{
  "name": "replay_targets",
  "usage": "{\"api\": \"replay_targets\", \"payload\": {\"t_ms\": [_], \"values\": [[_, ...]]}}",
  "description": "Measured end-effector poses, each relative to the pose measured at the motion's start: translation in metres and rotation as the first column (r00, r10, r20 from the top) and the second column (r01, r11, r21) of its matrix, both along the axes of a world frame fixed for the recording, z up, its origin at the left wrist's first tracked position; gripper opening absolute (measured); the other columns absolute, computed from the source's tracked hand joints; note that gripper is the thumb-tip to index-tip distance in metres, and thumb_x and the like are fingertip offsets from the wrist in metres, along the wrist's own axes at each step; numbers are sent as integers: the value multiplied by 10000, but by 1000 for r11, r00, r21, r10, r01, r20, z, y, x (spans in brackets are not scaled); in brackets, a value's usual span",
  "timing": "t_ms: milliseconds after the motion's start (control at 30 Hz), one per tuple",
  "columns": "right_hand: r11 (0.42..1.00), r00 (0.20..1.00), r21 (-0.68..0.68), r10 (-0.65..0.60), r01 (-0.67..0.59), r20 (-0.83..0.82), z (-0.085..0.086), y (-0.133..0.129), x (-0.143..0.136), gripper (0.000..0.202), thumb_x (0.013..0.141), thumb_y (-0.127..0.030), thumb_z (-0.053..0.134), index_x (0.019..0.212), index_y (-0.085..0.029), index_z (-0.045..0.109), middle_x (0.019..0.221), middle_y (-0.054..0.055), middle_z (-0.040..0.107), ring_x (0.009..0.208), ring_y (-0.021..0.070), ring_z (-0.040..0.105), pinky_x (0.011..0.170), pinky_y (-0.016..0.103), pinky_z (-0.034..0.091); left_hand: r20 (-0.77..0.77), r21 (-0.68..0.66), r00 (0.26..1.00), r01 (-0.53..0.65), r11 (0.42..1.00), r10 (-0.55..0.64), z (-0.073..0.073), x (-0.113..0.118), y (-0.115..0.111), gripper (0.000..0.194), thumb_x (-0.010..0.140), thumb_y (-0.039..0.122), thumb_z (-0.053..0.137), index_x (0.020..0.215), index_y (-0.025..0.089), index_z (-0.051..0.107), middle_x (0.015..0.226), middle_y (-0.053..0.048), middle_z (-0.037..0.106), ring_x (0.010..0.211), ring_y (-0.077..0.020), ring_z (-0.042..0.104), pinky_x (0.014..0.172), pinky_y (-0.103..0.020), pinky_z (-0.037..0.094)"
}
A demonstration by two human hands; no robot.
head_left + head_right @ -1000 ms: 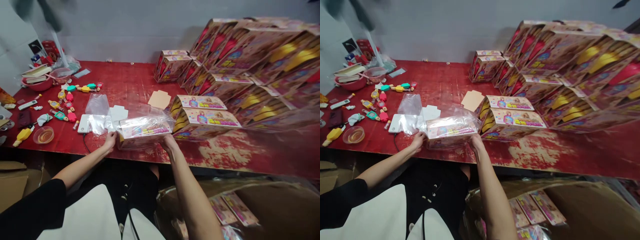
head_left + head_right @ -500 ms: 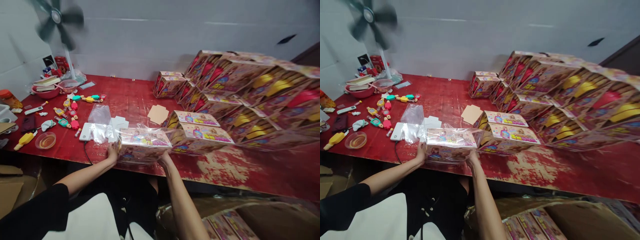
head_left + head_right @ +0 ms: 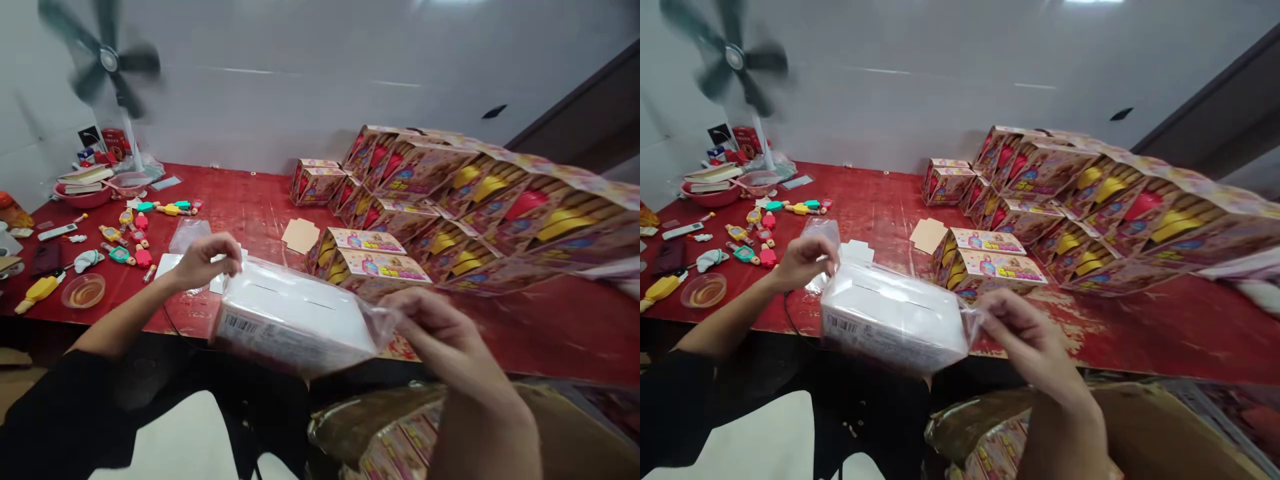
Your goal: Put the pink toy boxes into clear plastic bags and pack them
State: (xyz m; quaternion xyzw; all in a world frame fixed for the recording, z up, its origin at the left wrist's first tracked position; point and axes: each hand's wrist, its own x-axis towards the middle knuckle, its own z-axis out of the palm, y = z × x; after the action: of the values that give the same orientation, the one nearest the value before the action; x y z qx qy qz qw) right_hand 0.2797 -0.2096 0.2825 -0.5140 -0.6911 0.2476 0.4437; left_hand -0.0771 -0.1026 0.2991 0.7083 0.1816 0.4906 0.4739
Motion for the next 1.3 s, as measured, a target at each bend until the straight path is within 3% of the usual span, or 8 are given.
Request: {"api": "replay_targets", "payload": {"t_ms": [133, 267, 433, 567, 700, 867, 1100, 1300], "values": [[987, 992, -147, 81, -66, 101, -12, -8, -7, 389, 899, -599, 623, 847, -215, 658, 801, 58, 674, 760, 184, 645, 683, 286, 566, -371, 257, 929, 121, 959, -17, -19, -13, -8, 249, 914, 365, 716, 781, 163, 657, 741, -31, 682, 672, -109, 602, 659, -230, 469], [976, 983, -197, 124, -95, 137, -16, 6, -16, 357, 916, -558, 619, 970, -210, 678, 948, 81, 718, 885, 211, 691, 796, 320, 590, -390, 256, 921, 100, 962, 8, -46, -14, -3, 261, 881, 394, 742, 775, 166, 669, 778, -47, 684, 770, -142, 621, 777, -267, 493], [998, 946, -44, -21, 37, 323, -6, 69, -41, 554, 787, -593, 740, 1171, -201, 662, 1195, 138, 700, 1140, 324, 657, 1024, 479, 526, -185, -187, 876, -477, 859, 446, -61, 2, 1, 376, 849, 460, 741, 1081, 176, 660, 1202, -122, 664, 1114, -227, 630, 894, -326, 517], [967, 948, -241, 154, -86, 280, -7, 108, -64, 482, 758, -547, 766, 1038, -159, 710, 902, 111, 729, 857, 276, 697, 816, 423, 577, -118, -410, 927, -372, 832, 357, -67, 18, 15, 565, 691, 313, 869, 1177, 137, 641, 947, -92, 718, 928, -208, 689, 799, -290, 533], [988, 987, 69, 129, -136, 99, 7, 103, -87, 477, 843, -517, 736, 1205, -212, 668, 1200, 110, 697, 1058, 230, 675, 914, 366, 564, 284, -273, 877, -314, 909, 388, -63, 18, 15, 580, 724, 267, 856, 1244, 223, 605, 1022, -39, 703, 1012, -162, 685, 899, -277, 549], [936, 922, -37, 350, -349, 167, 17, 107, -124, 553, 814, -520, 762, 1240, -182, 657, 1008, 92, 738, 923, 221, 703, 866, 384, 579, 298, -318, 842, -357, 878, 450, -69, 21, 0, 874, 608, 220, 942, 1368, 295, 516, 1433, -82, 555, 1321, -212, 562, 1076, -339, 499], [932, 914, 100, 313, -348, 259, 21, 117, -143, 511, 874, -400, 718, 1327, -194, 603, 1064, 87, 738, 953, 220, 695, 902, 398, 560, 412, -496, 791, -222, 840, 453, -68, 29, -8, 1067, 672, 242, 917, 1543, 303, 304, 1115, -53, 707, 920, -152, 727, 930, -338, 570], [756, 899, 601, -37, -262, 437, 14, 102, -165, 346, 951, -241, 616, 1295, -263, 637, 1091, 80, 748, 1036, 256, 667, 952, 444, 516, 443, -411, 728, -354, 840, 523, -59, 32, -7, 1001, 736, 272, 894, 1545, 353, 309, 1140, -30, 672, 897, -132, 728, 908, -314, 592]]}}
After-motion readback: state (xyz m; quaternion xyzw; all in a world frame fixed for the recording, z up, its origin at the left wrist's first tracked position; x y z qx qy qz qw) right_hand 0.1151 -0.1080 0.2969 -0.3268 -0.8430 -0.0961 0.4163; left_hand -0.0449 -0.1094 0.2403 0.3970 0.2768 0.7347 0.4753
